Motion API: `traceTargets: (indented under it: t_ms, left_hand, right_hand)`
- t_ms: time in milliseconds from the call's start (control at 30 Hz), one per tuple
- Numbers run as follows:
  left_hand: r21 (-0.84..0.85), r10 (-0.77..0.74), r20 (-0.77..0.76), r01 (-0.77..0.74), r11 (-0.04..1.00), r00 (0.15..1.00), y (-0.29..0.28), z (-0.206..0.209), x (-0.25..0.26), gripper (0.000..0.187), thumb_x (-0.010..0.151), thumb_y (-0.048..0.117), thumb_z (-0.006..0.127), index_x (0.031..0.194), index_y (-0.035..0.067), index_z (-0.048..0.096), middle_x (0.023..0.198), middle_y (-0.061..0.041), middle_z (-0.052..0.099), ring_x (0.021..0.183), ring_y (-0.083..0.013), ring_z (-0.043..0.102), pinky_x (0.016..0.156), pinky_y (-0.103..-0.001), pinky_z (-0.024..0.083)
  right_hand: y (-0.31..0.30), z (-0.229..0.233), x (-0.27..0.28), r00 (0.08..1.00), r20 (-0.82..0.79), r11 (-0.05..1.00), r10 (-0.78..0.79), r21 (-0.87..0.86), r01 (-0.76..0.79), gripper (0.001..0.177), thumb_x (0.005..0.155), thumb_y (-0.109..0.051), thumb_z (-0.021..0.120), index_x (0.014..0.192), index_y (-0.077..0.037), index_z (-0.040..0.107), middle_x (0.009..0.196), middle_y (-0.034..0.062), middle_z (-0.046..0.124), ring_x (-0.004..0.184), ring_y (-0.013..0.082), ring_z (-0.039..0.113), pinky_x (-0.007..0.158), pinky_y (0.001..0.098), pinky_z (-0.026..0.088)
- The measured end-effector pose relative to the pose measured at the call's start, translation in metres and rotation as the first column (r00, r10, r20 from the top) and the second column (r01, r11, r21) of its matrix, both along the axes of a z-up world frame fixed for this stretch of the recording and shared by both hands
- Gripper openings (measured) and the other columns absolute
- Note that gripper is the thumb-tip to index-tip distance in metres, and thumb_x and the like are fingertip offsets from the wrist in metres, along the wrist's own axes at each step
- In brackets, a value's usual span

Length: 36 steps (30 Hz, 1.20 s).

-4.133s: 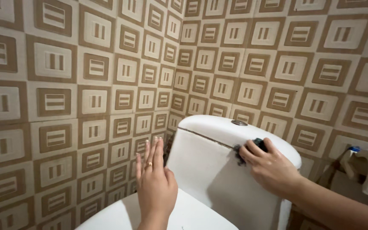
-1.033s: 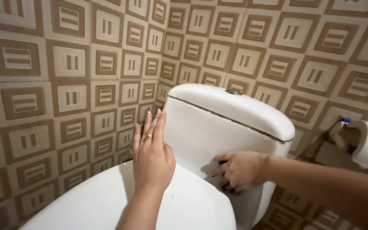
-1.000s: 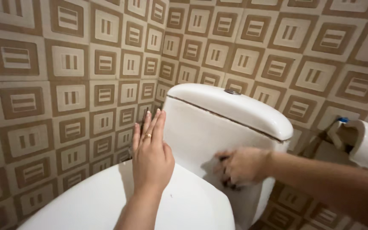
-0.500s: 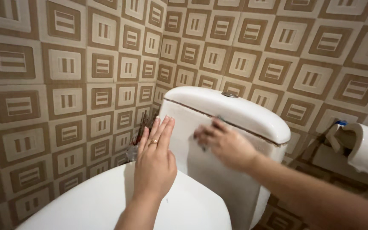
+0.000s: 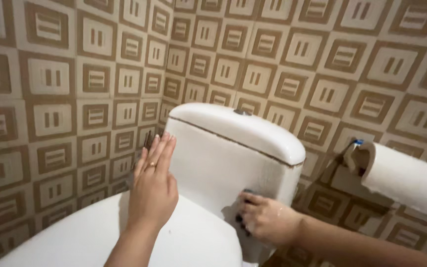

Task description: The person scrubs the exterior of a white toilet, including the tank, seat, and base, using a sponge and a steel wool pad. They apply a cleaning solution from a bucket and wipe down the surfaces in a bathroom with patterned tiles.

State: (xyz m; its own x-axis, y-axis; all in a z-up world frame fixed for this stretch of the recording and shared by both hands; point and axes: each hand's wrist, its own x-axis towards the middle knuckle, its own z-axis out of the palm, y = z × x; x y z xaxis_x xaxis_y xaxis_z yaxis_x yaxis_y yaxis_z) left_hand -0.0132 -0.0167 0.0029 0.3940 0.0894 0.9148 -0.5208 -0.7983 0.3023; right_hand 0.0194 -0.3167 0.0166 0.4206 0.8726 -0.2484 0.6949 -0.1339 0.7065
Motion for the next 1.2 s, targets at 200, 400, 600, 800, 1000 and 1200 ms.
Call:
traceTargets:
  t_ms: [200, 400, 600, 800, 1000, 1200]
  left_hand:
    - [-0.001, 0.040, 0.041, -0.040, 0.999, 0.998, 0.005, 0.007, -0.002, 0.065, 0.089, -0.001, 0.045, 0.153, 0.010, 0.041, 0.162, -0.008, 0.040, 0.149, -0.0246, 0.037, 0.124, -0.046, 0.024]
    - [0.026, 0.029, 0.043, -0.030, 0.999, 0.999, -0.006, 0.010, -0.006, 0.066, 0.086, 0.000, 0.046, 0.152, 0.007, 0.041, 0.161, -0.011, 0.040, 0.149, -0.0260, 0.035, 0.123, -0.047, 0.022]
    - [0.100, 0.050, 0.017, -0.051, 0.994, 0.999, -0.011, 0.007, -0.005, 0.062, 0.087, 0.002, 0.045, 0.149, 0.006, 0.043, 0.158, -0.011, 0.042, 0.150, -0.0269, 0.033, 0.123, -0.045, 0.023]
    - [0.052, 0.037, -0.061, -0.034, 0.998, 0.997, -0.032, 0.005, 0.004, 0.065, 0.085, 0.001, 0.047, 0.149, 0.007, 0.042, 0.159, -0.009, 0.041, 0.148, -0.0258, 0.033, 0.122, -0.044, 0.022]
    - [0.220, -0.064, -0.032, 0.069, 0.973, 0.997, -0.075, 0.008, 0.004, 0.064, 0.086, 0.001, 0.048, 0.149, 0.009, 0.045, 0.158, -0.009, 0.044, 0.149, -0.0252, 0.033, 0.122, -0.045, 0.023]
    - [0.238, -0.179, -0.079, 0.193, 0.952, 0.981, -0.123, 0.011, -0.007, 0.061, 0.089, 0.003, 0.050, 0.150, 0.008, 0.046, 0.157, -0.010, 0.047, 0.151, -0.0273, 0.033, 0.124, -0.046, 0.020]
  right_hand:
    - [-0.007, 0.085, 0.012, 0.952, 0.295, 0.924, 0.082, 0.336, -0.183, 0.030, 0.073, -0.023, 0.078, 0.099, -0.008, 0.080, 0.127, 0.0133, 0.070, 0.127, 0.0305, 0.057, 0.118, 0.0571, 0.029]
    - [0.016, 0.123, 0.022, 0.964, 0.264, 0.635, 0.008, 0.744, -0.209, 0.031, 0.075, -0.018, 0.077, 0.105, -0.019, 0.083, 0.127, 0.0050, 0.073, 0.122, 0.0285, 0.063, 0.112, 0.0515, 0.040]
    - [-0.021, 0.152, 0.067, 0.775, -0.602, -0.204, -0.191, 0.797, 0.569, 0.035, 0.089, -0.025, 0.070, 0.123, -0.022, 0.080, 0.116, 0.0082, 0.080, 0.081, 0.0182, 0.073, 0.081, 0.0317, 0.059]
    - [-0.089, 0.094, 0.065, 0.844, -0.526, -0.497, 0.102, 0.708, 0.502, 0.039, 0.091, -0.023, 0.067, 0.128, -0.011, 0.075, 0.112, 0.0140, 0.080, 0.089, 0.0251, 0.073, 0.082, 0.0371, 0.058]
    - [-0.076, 0.050, 0.035, 0.976, -0.094, -0.389, 0.196, 0.906, 0.165, 0.033, 0.092, -0.016, 0.064, 0.121, -0.005, 0.076, 0.131, 0.0089, 0.073, 0.128, 0.0244, 0.062, 0.111, 0.0372, 0.045]
    - [-0.059, 0.033, 0.015, 0.988, 0.121, -0.314, 0.098, 0.946, -0.084, 0.029, 0.089, -0.013, 0.070, 0.116, -0.001, 0.073, 0.134, 0.0138, 0.066, 0.139, 0.0326, 0.050, 0.115, 0.0431, 0.038]
